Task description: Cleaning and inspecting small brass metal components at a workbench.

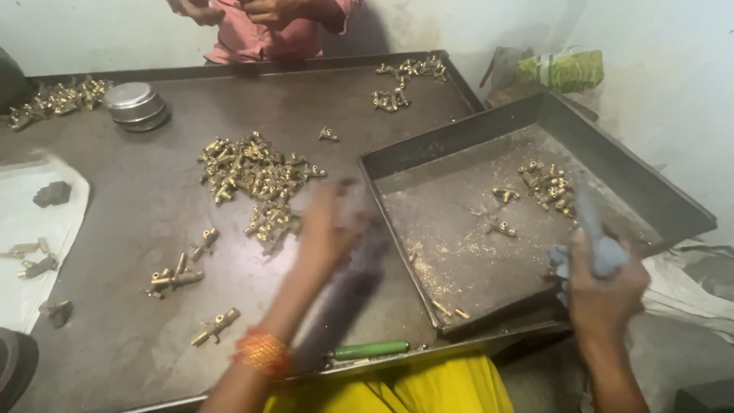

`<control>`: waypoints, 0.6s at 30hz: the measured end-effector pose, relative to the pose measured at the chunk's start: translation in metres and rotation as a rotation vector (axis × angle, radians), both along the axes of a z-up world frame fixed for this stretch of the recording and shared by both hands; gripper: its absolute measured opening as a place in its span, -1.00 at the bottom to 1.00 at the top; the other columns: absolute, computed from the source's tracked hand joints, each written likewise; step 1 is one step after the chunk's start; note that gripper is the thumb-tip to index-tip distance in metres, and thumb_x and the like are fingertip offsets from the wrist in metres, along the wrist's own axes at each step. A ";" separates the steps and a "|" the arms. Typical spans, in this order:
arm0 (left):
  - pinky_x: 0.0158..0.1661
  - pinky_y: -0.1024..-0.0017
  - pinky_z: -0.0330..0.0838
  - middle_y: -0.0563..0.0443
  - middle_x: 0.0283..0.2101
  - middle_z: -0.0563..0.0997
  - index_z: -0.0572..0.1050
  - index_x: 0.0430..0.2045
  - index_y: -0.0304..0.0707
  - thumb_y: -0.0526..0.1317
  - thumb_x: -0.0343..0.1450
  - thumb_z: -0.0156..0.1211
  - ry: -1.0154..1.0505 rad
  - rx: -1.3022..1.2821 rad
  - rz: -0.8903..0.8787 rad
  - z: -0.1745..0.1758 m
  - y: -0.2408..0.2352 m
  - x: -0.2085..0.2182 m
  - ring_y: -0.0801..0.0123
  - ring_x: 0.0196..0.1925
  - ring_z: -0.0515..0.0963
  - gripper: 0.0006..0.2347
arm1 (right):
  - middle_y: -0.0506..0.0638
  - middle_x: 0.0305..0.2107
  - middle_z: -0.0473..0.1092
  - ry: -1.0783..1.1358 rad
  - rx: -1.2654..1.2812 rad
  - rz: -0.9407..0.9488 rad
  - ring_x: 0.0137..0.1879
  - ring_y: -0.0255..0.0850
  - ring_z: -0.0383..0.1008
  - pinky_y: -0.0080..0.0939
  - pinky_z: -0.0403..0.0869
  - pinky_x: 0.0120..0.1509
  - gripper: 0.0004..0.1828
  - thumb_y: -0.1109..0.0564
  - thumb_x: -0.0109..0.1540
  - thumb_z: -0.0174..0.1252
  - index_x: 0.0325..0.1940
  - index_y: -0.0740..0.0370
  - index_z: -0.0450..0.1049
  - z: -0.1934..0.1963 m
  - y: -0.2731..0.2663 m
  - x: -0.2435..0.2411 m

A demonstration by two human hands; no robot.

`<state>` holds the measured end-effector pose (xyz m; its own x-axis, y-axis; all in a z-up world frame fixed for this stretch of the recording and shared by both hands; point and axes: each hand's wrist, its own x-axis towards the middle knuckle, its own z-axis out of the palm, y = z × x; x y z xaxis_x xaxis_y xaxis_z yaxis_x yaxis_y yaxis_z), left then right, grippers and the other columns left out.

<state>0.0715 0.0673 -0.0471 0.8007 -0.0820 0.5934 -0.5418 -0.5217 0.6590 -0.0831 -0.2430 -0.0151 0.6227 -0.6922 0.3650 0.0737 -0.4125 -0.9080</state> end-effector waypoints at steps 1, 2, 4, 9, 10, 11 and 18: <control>0.06 0.15 0.47 -0.30 0.10 0.54 0.40 0.13 -0.31 -0.35 0.35 0.27 -0.049 -0.017 -0.151 -0.004 -0.020 0.005 -0.06 0.10 0.56 -0.58 | 0.15 -0.31 0.50 -0.024 -0.305 -0.050 -0.34 -0.15 0.50 -0.14 0.42 -0.37 -0.66 0.08 0.39 0.22 0.15 0.35 0.46 -0.018 -0.010 0.013; 0.08 0.16 0.48 -0.34 0.14 0.55 0.37 0.18 -0.35 -0.41 0.38 0.18 -0.095 -0.039 -0.311 -0.010 -0.044 0.008 -0.11 0.12 0.57 -0.57 | 0.22 -0.24 0.50 -0.042 -0.614 -0.103 -0.25 -0.12 0.53 -0.13 0.49 -0.26 -0.65 0.10 0.39 0.28 0.16 0.39 0.50 -0.035 -0.022 0.023; 0.03 0.17 0.51 -0.35 0.06 0.58 0.40 0.15 -0.34 -0.41 0.36 0.17 0.009 0.034 -0.456 -0.006 -0.087 0.013 -0.10 0.04 0.61 -0.59 | 0.21 -0.26 0.51 -0.035 -0.623 -0.117 -0.27 -0.10 0.53 -0.10 0.48 -0.24 -0.68 0.11 0.39 0.28 0.15 0.37 0.49 -0.043 -0.021 0.023; -0.06 0.13 0.52 -0.38 -0.12 0.64 0.46 0.05 -0.38 -0.35 0.36 0.19 0.050 0.205 -0.729 -0.044 -0.211 0.034 -0.15 -0.07 0.66 -0.66 | 0.24 -0.21 0.52 -0.160 -0.736 -0.122 -0.12 -0.01 0.58 -0.06 0.51 -0.04 -0.68 0.16 0.39 0.27 0.19 0.33 0.47 -0.040 -0.018 0.020; -0.05 0.11 0.51 -0.36 -0.16 0.65 0.50 -0.02 -0.38 -0.33 0.39 0.16 -0.004 0.311 -0.718 -0.044 -0.223 0.032 -0.15 -0.08 0.65 -0.73 | 0.25 -0.18 0.51 -0.175 -0.738 -0.117 -0.10 0.01 0.58 -0.05 0.51 -0.02 -0.68 0.17 0.38 0.27 0.17 0.34 0.46 -0.040 -0.017 0.020; -0.04 0.10 0.51 -0.34 -0.21 0.66 0.53 -0.10 -0.38 -0.31 0.42 0.14 -0.058 0.415 -0.705 -0.043 -0.235 0.029 -0.14 -0.09 0.65 -0.79 | 0.25 -0.15 0.51 -0.189 -0.740 -0.112 -0.08 0.03 0.58 -0.04 0.52 0.01 -0.68 0.18 0.37 0.27 0.16 0.35 0.45 -0.040 -0.015 0.020; -0.03 0.16 0.50 -0.26 -0.27 0.68 0.63 -0.30 -0.32 -0.28 0.41 0.19 -0.021 0.500 -0.538 0.005 -0.212 0.002 -0.02 -0.16 0.66 -0.87 | 0.20 -0.23 0.51 -0.166 -0.629 -0.081 -0.18 -0.01 0.60 -0.06 0.52 -0.10 -0.69 0.18 0.34 0.26 0.12 0.35 0.45 -0.039 -0.015 0.020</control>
<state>0.0736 -0.1450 -0.0424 0.5625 -0.7253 0.3969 -0.8174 -0.4157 0.3987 -0.0632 -0.2583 -0.0537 0.4786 -0.3575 0.8020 0.1385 -0.8712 -0.4710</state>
